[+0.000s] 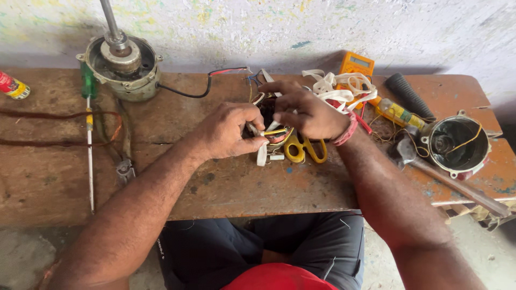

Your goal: The person wraps a white insulating tape around a cylindrical motor coil, repeatedly pulling the tape, wrapping it around the coil, and adjusting the layers. The person uses both hands to hold the coil and feed the tape, occasionally using scissors to cut the tape.

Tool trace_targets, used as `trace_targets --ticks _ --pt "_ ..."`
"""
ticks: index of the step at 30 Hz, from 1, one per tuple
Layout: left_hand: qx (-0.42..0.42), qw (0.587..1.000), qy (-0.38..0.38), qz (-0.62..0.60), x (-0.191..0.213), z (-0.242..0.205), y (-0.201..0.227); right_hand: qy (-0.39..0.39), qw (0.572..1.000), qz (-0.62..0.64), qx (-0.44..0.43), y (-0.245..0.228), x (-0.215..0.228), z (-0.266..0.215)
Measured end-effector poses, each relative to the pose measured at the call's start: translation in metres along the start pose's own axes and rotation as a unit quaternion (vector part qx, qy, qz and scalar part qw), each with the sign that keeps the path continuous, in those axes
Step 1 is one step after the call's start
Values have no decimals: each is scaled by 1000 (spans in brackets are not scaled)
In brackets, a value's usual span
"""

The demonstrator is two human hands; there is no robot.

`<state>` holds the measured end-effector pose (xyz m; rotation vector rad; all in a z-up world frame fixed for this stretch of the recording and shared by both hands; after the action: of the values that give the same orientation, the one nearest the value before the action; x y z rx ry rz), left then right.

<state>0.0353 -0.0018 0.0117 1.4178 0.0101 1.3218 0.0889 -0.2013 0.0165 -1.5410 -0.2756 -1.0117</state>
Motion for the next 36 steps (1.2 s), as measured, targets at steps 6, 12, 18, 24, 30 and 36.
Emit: trace_targets --ticks 6,12,18,24,30,36 --pt "5 1000 -7 -9 0 0 0 257 954 56 -142 40 48 -31" --pt "-10 999 1 33 2 0 5 350 936 -17 -33 43 61 -46" --pt "-13 999 -8 32 1 -2 0 337 903 258 63 27 55 -48" --pt "7 997 65 -51 7 10 -2 215 860 406 223 -8 45 -46" --pt "21 999 -29 -15 -15 44 27 134 854 433 256 -27 35 -42" --pt "51 995 54 59 10 56 42 93 884 411 203 -31 32 -38"
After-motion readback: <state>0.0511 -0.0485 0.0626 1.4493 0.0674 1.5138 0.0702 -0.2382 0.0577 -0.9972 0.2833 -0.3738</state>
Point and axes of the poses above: each hand's wrist, its own z-axis towards the middle knuckle, its own x-axis out of the back of the hand, y = z × x, the point moved 4 cm from there along z, towards the middle knuckle, and after that the axes turned 12 degrees about -y, right-handed, at the moved point
